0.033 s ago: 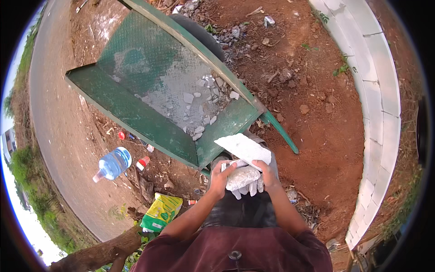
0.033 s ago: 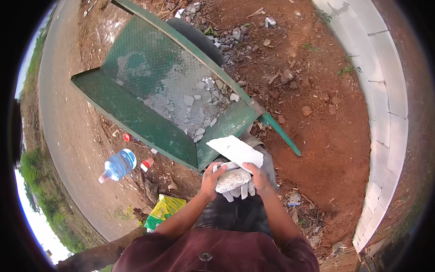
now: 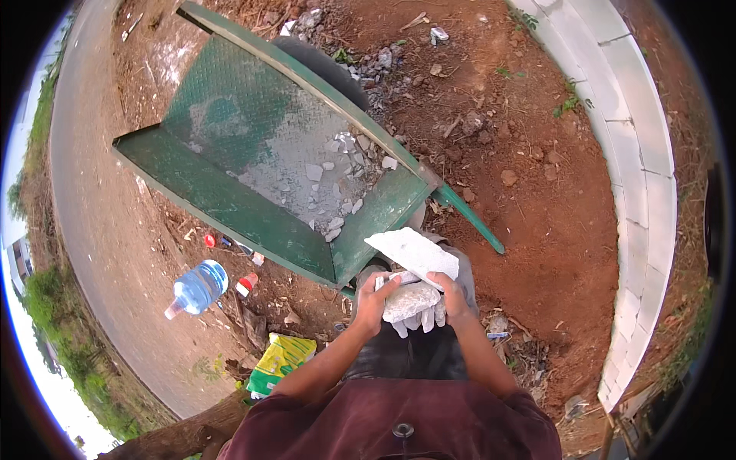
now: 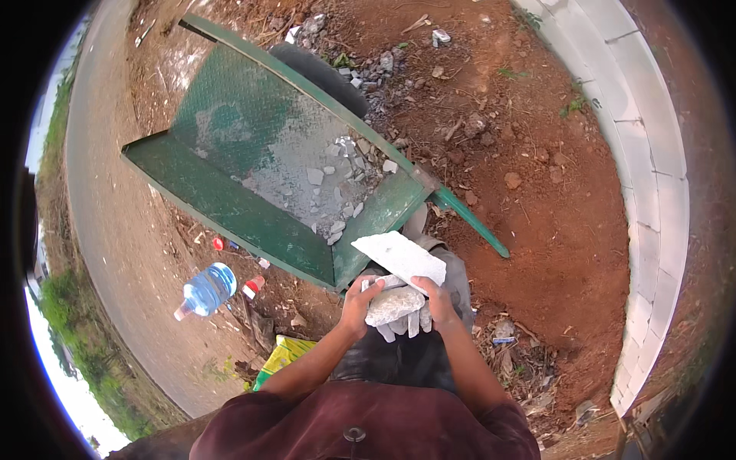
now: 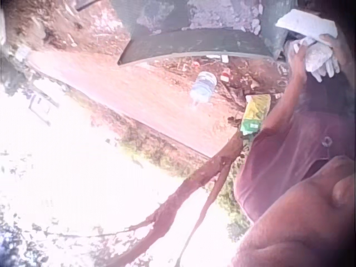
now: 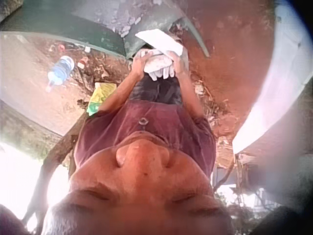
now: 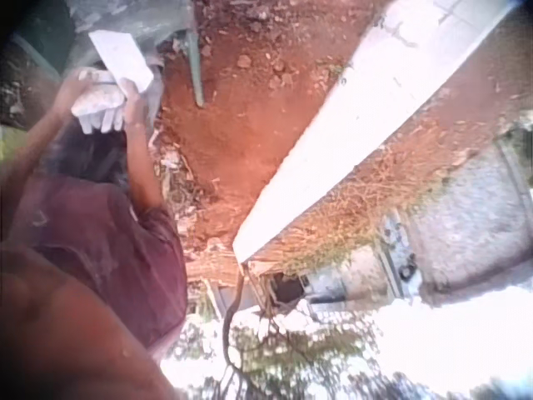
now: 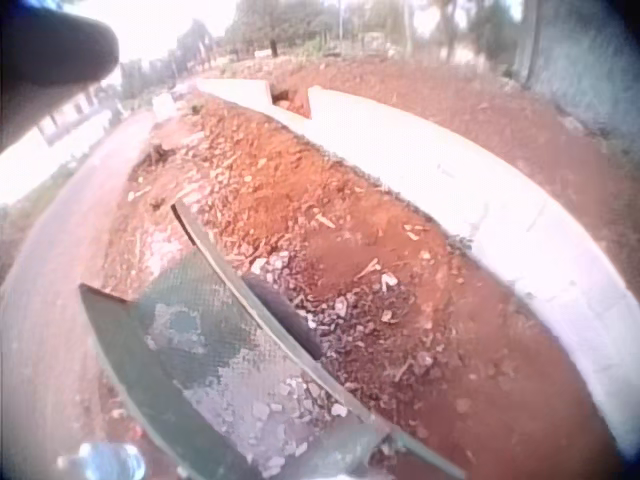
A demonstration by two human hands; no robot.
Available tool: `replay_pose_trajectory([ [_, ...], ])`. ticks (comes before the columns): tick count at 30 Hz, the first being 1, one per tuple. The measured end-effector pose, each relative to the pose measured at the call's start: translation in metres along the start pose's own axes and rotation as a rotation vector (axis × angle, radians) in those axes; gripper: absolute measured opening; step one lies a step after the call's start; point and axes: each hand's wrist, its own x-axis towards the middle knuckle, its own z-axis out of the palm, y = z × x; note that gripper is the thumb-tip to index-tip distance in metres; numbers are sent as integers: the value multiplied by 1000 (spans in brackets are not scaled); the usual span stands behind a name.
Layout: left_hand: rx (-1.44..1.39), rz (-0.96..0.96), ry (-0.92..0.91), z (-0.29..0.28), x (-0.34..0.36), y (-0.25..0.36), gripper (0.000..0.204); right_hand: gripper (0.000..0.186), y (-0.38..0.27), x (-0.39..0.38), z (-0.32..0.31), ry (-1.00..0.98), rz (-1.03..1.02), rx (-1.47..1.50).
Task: The person picks up white stones from a green wheelbarrow and places them into a narrow trench alongside a white border. The person repeatedly walks back and forth between the wheelbarrow and the trench to continue placing the stones.
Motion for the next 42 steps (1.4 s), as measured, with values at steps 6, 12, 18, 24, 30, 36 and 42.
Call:
replay_pose_trajectory([
  [6,525,-36,-248,98,-39,-42,32,47,14,-109,-90,72,-217,432],
  [12,973,-161,-438,233,-43,-129,33,41,23,-163,-212,128,-374,785],
  [18,1216,-203,-483,394,-68,-265,35,41,-2,-219,-364,123,-597,1139],
  [24,1398,-178,-647,538,-142,-375,30,46,-49,-332,-482,274,-646,1198],
  [30,1505,-175,-818,686,-197,-486,26,48,-119,-440,-602,472,-777,1212],
  [36,1535,-360,-956,824,-210,-597,28,52,-162,-476,-728,629,-788,1299],
  [42,1913,-477,-1050,908,-287,-678,41,50,-212,-617,-745,708,-897,1641],
])
